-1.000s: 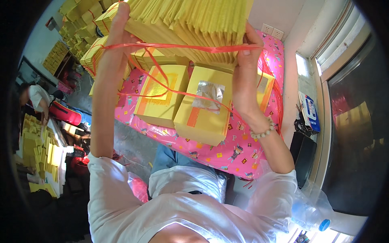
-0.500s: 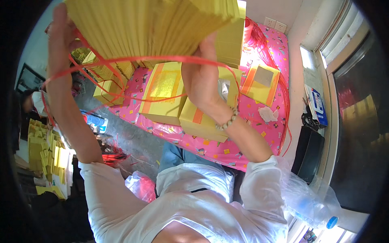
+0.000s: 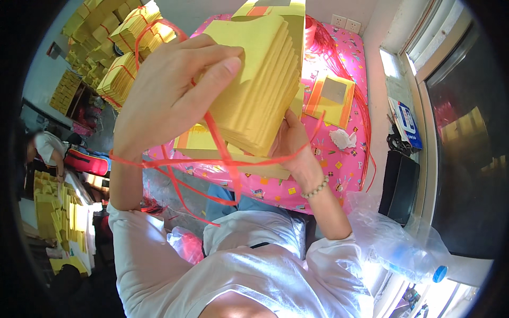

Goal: The person stacks yellow paper sheets into neat piles and secures them with red ribbons. They align the sheets, wrap the ribbon around the stack, and tie a knot to complete the bundle.

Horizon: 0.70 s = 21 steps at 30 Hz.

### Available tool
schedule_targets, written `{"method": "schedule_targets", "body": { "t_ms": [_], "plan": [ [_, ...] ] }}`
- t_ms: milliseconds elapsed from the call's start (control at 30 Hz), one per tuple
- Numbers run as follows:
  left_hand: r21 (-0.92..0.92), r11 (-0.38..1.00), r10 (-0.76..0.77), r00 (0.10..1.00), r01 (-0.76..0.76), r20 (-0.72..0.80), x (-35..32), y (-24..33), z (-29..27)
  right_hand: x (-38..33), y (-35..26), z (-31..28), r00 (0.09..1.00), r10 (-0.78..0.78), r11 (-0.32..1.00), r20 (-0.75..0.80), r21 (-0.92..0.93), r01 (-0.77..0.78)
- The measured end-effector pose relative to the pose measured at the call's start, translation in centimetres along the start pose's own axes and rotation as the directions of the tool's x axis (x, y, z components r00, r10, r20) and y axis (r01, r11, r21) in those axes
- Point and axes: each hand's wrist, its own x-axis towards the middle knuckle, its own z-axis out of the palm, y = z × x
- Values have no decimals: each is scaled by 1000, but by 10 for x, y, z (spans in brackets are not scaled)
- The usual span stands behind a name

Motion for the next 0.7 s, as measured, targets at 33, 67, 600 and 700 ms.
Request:
{"method": "schedule_targets", "body": {
  "t_ms": [33,67,600,700],
  "plan": [
    [-1,1000,14,1000,-14,-3,2,-1,4,-3,-4,-2,995,63,998,75,15,-65],
    [-2,1000,28,1000,-28,-6,4,-1,8,-6,-9,-4,993,85,996,78,30,-87],
    [-108,994,-6,1000,3,-28,20,-20,48,-1,-56,-32,950,220,974,-223,2,-225],
    [-69,997,35,998,-39,-51,22,-21,52,-2,-56,-32,943,252,963,-218,148,-223]
  ]
}}
